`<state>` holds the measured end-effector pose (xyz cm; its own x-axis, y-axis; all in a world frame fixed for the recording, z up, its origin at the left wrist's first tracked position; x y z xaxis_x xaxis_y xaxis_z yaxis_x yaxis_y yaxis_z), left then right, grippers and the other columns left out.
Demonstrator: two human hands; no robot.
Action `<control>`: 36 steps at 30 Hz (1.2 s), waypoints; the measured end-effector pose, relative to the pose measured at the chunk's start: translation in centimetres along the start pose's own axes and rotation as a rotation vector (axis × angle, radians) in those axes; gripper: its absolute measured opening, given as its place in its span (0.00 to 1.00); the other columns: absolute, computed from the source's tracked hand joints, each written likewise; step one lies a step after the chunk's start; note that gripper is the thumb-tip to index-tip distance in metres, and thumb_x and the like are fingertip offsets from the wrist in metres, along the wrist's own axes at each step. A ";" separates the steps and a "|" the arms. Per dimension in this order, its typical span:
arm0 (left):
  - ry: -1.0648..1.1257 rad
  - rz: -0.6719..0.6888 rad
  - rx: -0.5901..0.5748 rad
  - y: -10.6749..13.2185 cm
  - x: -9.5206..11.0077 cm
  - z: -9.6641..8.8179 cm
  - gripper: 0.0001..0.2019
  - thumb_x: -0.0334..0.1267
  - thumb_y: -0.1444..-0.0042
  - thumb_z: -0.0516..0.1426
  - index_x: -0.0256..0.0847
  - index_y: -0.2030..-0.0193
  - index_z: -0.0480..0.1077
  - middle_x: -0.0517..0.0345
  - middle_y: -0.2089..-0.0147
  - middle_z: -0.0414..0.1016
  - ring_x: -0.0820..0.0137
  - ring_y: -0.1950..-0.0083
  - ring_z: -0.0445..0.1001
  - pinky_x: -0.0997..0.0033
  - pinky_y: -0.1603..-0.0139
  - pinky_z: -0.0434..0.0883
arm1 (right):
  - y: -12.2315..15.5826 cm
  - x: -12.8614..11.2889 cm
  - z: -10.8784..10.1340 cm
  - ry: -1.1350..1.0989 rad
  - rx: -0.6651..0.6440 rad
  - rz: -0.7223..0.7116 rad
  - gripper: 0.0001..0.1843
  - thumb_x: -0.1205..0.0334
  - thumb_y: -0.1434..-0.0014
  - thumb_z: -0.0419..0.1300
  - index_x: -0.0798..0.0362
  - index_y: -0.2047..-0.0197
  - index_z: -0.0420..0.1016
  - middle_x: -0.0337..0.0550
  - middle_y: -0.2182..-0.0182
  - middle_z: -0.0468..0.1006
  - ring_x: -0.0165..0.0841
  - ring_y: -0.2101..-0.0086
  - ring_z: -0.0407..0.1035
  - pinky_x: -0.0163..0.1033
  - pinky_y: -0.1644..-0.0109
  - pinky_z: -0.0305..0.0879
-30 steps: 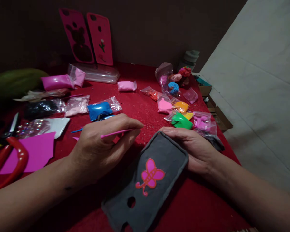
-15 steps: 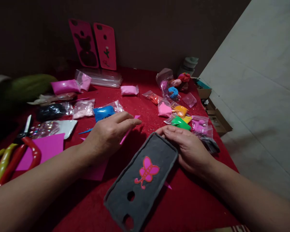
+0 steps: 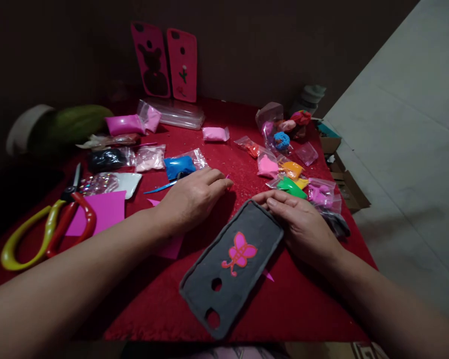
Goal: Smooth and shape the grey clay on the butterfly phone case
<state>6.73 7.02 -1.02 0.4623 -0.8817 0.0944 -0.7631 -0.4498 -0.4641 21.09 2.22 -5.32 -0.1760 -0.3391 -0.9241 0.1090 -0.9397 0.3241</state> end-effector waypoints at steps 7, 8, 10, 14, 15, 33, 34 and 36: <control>-0.054 -0.014 -0.076 0.1 -0.1 0.5 0.13 0.29 0.35 0.48 0.32 0.49 0.71 0.45 0.56 0.74 0.63 0.56 0.72 0.64 0.56 0.72 | 0.1 -0.3 0.0 0.065 0.016 -0.025 0.10 0.56 0.41 0.60 0.52 0.59 0.76 0.40 0.68 0.77 0.26 0.71 0.68 0.30 0.67 0.62; -0.060 -0.011 -0.085 0.1 0.0 0.6 0.13 0.30 0.35 0.48 0.32 0.49 0.71 0.45 0.56 0.74 0.62 0.56 0.72 0.63 0.56 0.72 | 0.1 -0.3 0.0 0.073 0.015 -0.027 0.11 0.56 0.41 0.60 0.52 0.58 0.76 0.40 0.68 0.77 0.26 0.71 0.68 0.31 0.67 0.62; -0.070 -0.006 -0.098 0.1 0.1 0.7 0.13 0.30 0.35 0.48 0.32 0.50 0.71 0.44 0.56 0.74 0.61 0.56 0.72 0.61 0.56 0.72 | 0.0 -0.4 0.0 0.105 0.017 -0.038 0.11 0.56 0.40 0.59 0.53 0.58 0.76 0.40 0.68 0.76 0.26 0.71 0.68 0.31 0.67 0.62; -0.087 0.008 -0.112 0.0 0.2 0.7 0.14 0.30 0.35 0.48 0.31 0.50 0.71 0.44 0.57 0.74 0.60 0.57 0.71 0.60 0.56 0.72 | -0.1 -0.9 0.2 0.244 0.012 -0.088 0.12 0.56 0.38 0.56 0.53 0.57 0.75 0.40 0.67 0.76 0.27 0.70 0.67 0.32 0.67 0.62; -0.091 0.015 -0.113 0.0 0.3 0.6 0.14 0.29 0.36 0.48 0.30 0.50 0.71 0.44 0.57 0.74 0.60 0.57 0.71 0.60 0.56 0.72 | 0.2 -1.5 0.2 0.316 0.019 -0.131 0.12 0.56 0.37 0.55 0.52 0.56 0.75 0.41 0.66 0.76 0.28 0.69 0.68 0.33 0.66 0.63; 0.091 -0.009 -0.079 0.1 -1.3 -0.2 0.19 0.28 0.37 0.43 0.34 0.52 0.74 0.46 0.56 0.75 0.62 0.56 0.73 0.62 0.55 0.71 | 6.8 -4.0 -12.5 1.285 0.708 -0.432 0.31 0.49 0.44 0.61 0.56 0.41 0.64 0.56 0.53 0.76 0.44 0.58 0.72 0.52 0.52 0.68; 0.091 -0.017 -0.080 0.1 -1.2 -0.1 0.18 0.29 0.36 0.43 0.34 0.52 0.74 0.46 0.56 0.75 0.62 0.56 0.73 0.62 0.56 0.71 | 6.6 -4.0 -12.4 1.287 0.701 -0.446 0.30 0.51 0.44 0.61 0.55 0.41 0.64 0.56 0.53 0.76 0.45 0.57 0.72 0.52 0.51 0.68; 0.092 -0.020 -0.070 0.0 -1.1 -0.2 0.17 0.31 0.35 0.44 0.34 0.52 0.74 0.45 0.55 0.75 0.62 0.56 0.73 0.62 0.56 0.72 | 7.1 -4.5 -11.9 1.278 0.705 -0.510 0.28 0.54 0.42 0.59 0.55 0.40 0.64 0.55 0.51 0.75 0.45 0.53 0.71 0.52 0.48 0.67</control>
<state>6.14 7.93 -0.95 0.4371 -0.8802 0.1852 -0.7851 -0.4738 -0.3989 34.29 -2.39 -1.26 0.9162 -0.0703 -0.3946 -0.2330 -0.8944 -0.3817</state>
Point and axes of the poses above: each hand's wrist, its own y-axis away from the middle knuckle, its own z-axis out of the palm, x = y × z, the point moved 8 cm from there along -y, towards the middle knuckle
